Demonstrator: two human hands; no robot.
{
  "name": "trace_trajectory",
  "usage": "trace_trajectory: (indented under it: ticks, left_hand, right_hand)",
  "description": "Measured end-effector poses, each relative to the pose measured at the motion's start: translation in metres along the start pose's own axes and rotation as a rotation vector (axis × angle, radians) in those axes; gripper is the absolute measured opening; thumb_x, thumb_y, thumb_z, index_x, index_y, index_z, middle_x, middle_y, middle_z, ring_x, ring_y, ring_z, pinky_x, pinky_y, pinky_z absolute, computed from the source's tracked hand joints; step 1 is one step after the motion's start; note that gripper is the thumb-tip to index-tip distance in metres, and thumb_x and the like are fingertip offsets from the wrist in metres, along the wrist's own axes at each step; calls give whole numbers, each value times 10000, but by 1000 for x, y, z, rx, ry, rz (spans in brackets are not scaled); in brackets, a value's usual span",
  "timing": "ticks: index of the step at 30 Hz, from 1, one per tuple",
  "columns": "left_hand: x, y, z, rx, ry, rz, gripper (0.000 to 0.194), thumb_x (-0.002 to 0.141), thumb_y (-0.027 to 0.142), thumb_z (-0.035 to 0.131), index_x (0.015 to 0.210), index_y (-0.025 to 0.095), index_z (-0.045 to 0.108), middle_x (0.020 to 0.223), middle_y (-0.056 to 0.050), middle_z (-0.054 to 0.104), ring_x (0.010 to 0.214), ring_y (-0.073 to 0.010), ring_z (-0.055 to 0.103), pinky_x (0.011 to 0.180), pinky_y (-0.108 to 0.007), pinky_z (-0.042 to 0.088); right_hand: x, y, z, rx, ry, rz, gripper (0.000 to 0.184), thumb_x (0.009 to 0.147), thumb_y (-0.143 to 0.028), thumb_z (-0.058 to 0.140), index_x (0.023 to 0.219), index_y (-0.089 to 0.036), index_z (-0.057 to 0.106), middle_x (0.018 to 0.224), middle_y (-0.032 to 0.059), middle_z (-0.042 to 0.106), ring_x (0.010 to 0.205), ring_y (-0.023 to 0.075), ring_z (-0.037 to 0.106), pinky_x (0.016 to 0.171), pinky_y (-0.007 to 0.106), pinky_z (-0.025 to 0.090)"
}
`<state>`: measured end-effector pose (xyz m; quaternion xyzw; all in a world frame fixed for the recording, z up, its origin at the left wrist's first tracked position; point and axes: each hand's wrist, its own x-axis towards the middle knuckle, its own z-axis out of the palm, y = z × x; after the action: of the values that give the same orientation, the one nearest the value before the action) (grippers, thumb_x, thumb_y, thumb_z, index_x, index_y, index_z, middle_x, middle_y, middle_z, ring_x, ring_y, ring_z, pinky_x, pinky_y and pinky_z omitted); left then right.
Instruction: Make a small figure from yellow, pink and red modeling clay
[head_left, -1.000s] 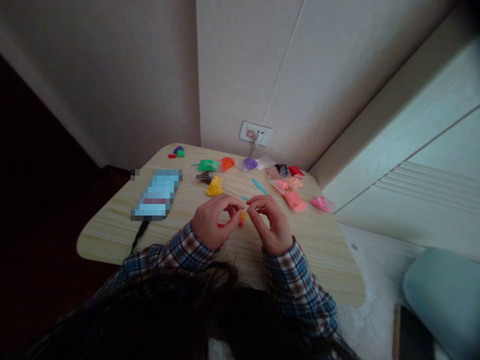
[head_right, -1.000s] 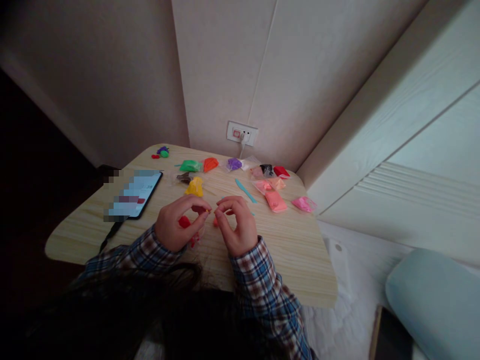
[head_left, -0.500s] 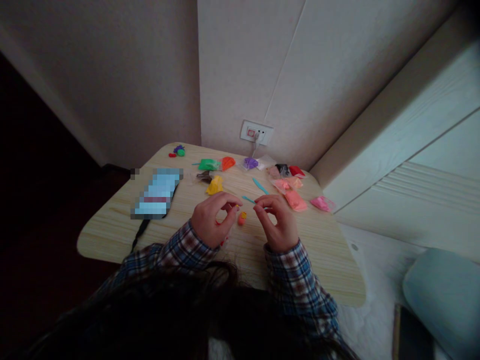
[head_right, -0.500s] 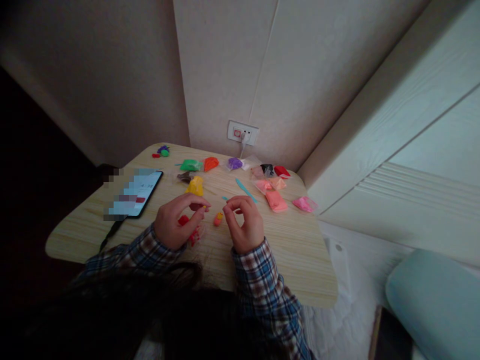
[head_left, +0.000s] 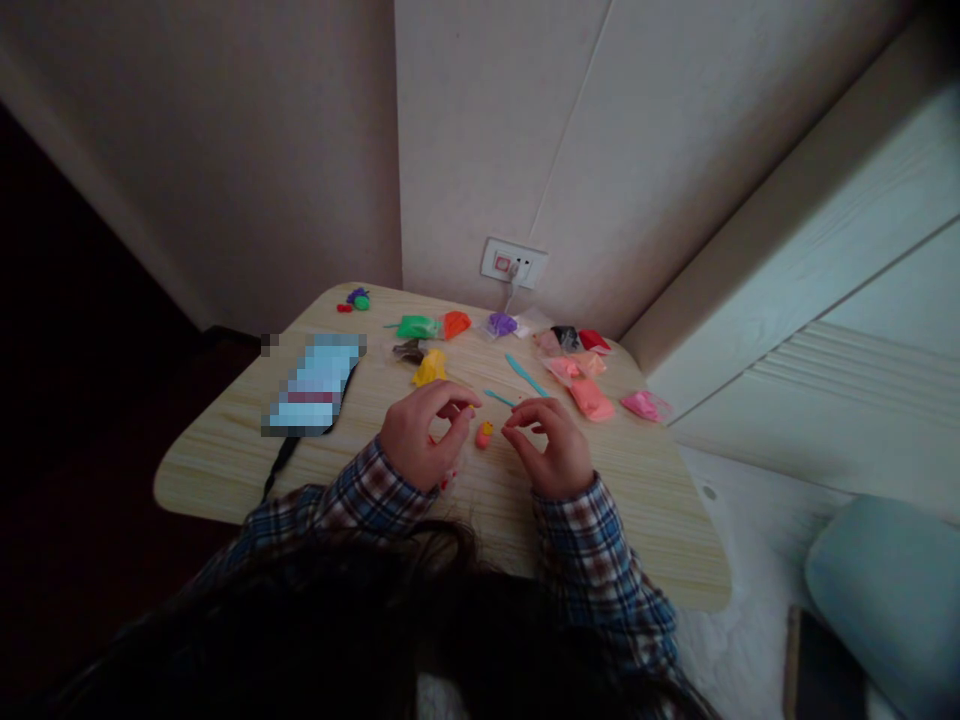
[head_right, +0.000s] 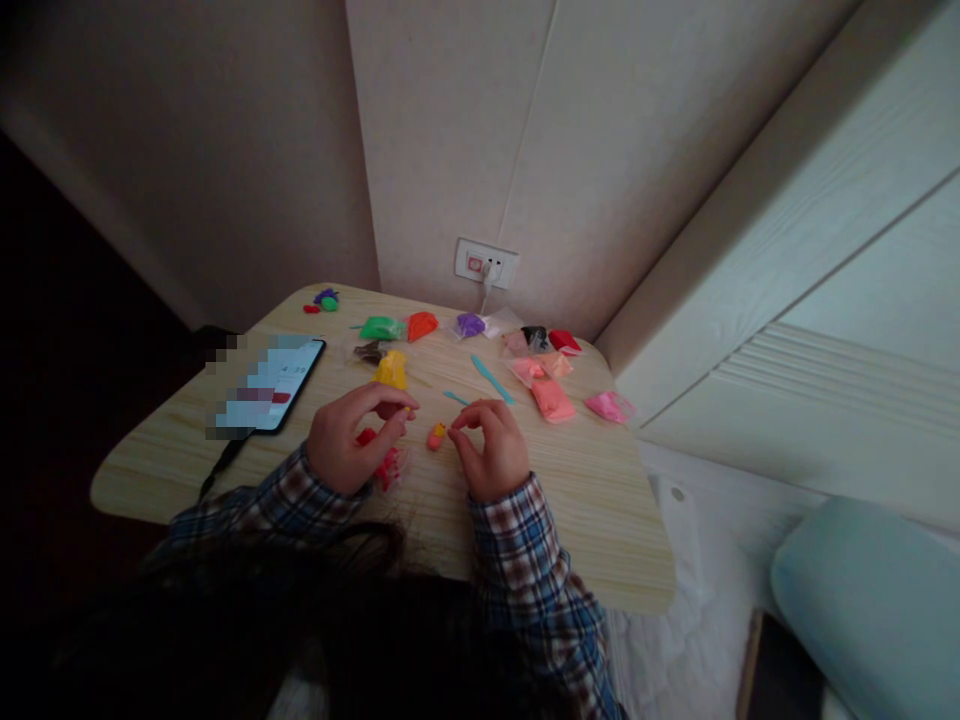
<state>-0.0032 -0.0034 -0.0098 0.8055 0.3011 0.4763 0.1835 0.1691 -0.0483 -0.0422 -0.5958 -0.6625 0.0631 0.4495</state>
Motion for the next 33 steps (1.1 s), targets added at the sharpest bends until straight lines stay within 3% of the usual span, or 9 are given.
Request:
trace_trajectory:
  ticks: [5,10,21,27,33]
  left_hand:
    - [0,-1,1,7,1,8,105,766,92,519,803,120,614,727,-28,652,603,-90,590,624,-191,490]
    - [0,-2,0,18,-10,10,109,766,96,514,798,132,611,731,-25,656,610,-93,594,617,-190,492]
    - [0,0,1,8,-32,-15,106,779,126,508,801,130,612,740,-32,658,608,-101,598,620,-199,493]
    - [0,-1,1,16,-32,-13,101,778,130,509,794,136,609,740,-29,662,601,-102,598,612,-202,492]
    - [0,-1,1,22,-49,-18,95,777,122,515,798,141,606,751,-27,664,595,-96,595,610,-198,492]
  right_hand:
    - [-1,8,3,-116,-63,-37,162,801,-265,538,681,-183,609,818,87,621,810,200,593,747,359,503]
    - [-2,19,3,-174,-157,-75,71,749,-237,585,751,-190,639,901,89,612,894,215,586,797,355,495]
    - [-9,4,7,-356,-207,135,118,703,-172,588,772,-232,664,1020,50,601,973,215,524,810,367,395]
    - [-10,2,8,-351,-158,141,128,699,-156,585,768,-232,661,999,43,608,949,215,522,773,366,366]
    - [-9,10,7,-258,-67,88,105,775,-234,545,752,-214,646,938,74,613,916,228,551,789,391,421]
